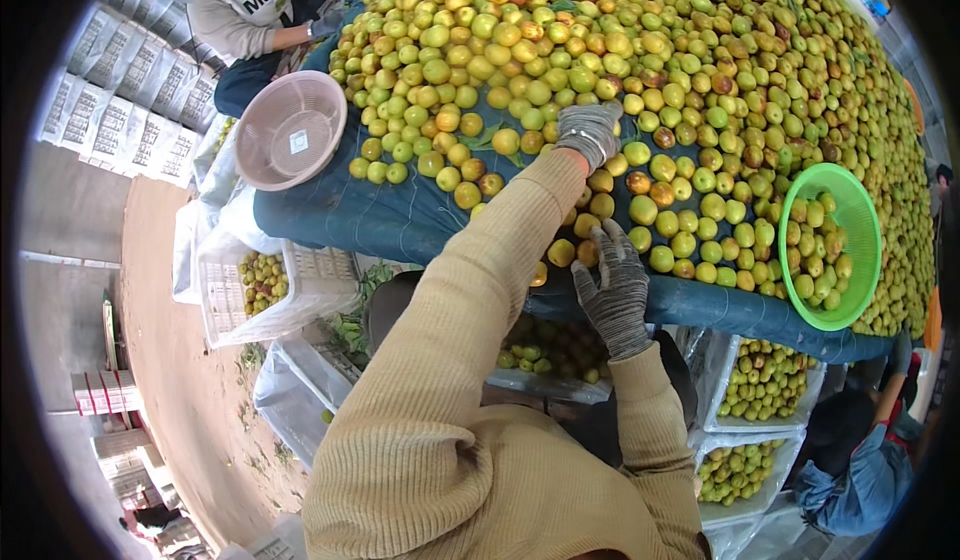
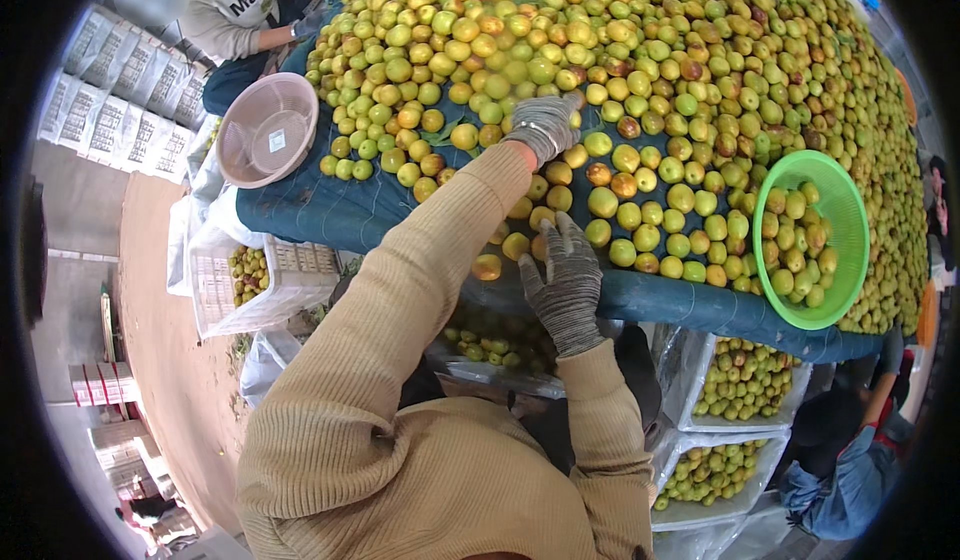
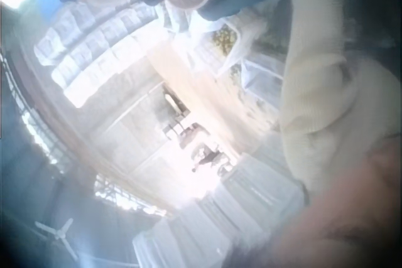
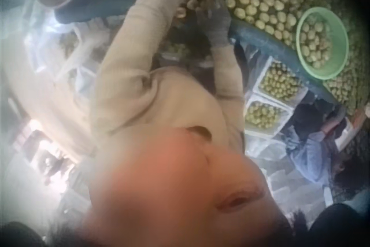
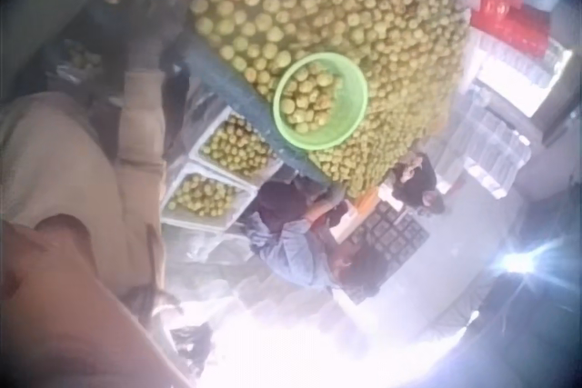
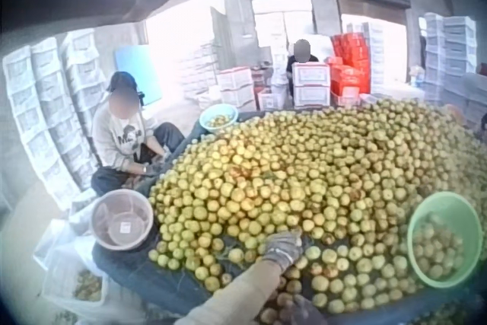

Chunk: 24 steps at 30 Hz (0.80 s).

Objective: The person sorts green olives by hand from a large pile on a table into a white crate below. The person picks individual olives, briefly turns them over, and places them into the crate. Other workers are visible nearby performing similar sorting tasks.

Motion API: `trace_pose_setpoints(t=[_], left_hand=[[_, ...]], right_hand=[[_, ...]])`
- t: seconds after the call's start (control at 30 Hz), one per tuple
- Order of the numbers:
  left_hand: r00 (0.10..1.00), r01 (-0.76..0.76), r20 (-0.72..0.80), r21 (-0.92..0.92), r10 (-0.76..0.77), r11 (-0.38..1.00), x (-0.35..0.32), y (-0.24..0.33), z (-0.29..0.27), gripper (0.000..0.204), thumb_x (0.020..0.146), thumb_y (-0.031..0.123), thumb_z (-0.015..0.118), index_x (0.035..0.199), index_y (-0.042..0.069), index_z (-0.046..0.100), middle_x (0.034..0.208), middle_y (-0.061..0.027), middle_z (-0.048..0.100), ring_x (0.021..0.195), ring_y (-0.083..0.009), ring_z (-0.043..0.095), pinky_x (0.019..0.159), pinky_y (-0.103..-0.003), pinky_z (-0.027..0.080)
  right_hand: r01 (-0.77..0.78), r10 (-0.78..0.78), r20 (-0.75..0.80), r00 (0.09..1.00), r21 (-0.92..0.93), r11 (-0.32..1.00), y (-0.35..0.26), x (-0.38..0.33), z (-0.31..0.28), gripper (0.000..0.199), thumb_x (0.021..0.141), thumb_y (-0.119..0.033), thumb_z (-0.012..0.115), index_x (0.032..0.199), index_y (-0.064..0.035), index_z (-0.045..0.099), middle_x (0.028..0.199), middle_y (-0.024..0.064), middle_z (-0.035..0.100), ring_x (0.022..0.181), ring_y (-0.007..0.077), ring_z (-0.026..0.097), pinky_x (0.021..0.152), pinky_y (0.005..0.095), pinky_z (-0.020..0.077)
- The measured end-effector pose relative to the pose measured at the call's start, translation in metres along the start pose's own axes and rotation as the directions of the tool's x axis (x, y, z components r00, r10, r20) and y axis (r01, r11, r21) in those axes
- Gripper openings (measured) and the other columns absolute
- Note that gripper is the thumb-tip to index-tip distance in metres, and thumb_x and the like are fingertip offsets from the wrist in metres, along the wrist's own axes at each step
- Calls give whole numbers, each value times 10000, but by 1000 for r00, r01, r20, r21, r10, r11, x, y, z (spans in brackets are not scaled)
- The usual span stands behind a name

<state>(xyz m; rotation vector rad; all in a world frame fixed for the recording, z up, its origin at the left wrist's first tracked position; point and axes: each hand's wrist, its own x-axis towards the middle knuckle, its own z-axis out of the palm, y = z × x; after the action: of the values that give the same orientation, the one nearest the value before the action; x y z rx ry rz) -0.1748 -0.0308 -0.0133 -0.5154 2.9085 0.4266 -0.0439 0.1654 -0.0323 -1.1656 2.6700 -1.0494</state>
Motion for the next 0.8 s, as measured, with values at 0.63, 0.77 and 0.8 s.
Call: trace_pose_setpoints(t=[0.63, 0.77, 0.8], left_hand=[[574, -500, -326, -866, -751, -6, -289, -223, -1, 421, 906, 283, 614, 1258, 79, 505, 1157, -141, 605, 1063, -266, 596, 946, -420, 482], [788, -192, -386, -894, -479, 405, -213, -198, 7, 391, 901, 214, 619, 1246, 46, 546, 1141, -135, 622, 1047, -232, 603, 915, -344, 480], [814, -119, -405, -818, -417, 562, -194, -199, 15, 390, 888, 233, 629, 1220, 35, 575, 1119, -133, 641, 1028, -229, 612, 897, -319, 483]], right_hand=[[-3, 29, -88, 996, 291, 957, -12, -25, -6, 338, 831, -144, 661, 1129, 8, 615, 1092, 198, 643, 1023, 323, 627, 888, 386, 504], [-169, 197, 15, 980, 577, 799, -18, -37, 2, 330, 840, -134, 648, 1137, 6, 613, 1052, 187, 656, 972, 290, 649, 858, 373, 511], [-159, 162, 39, 986, 509, 846, -17, -37, 3, 330, 843, -142, 645, 1138, 1, 612, 1034, 179, 660, 952, 286, 652, 845, 372, 514]])
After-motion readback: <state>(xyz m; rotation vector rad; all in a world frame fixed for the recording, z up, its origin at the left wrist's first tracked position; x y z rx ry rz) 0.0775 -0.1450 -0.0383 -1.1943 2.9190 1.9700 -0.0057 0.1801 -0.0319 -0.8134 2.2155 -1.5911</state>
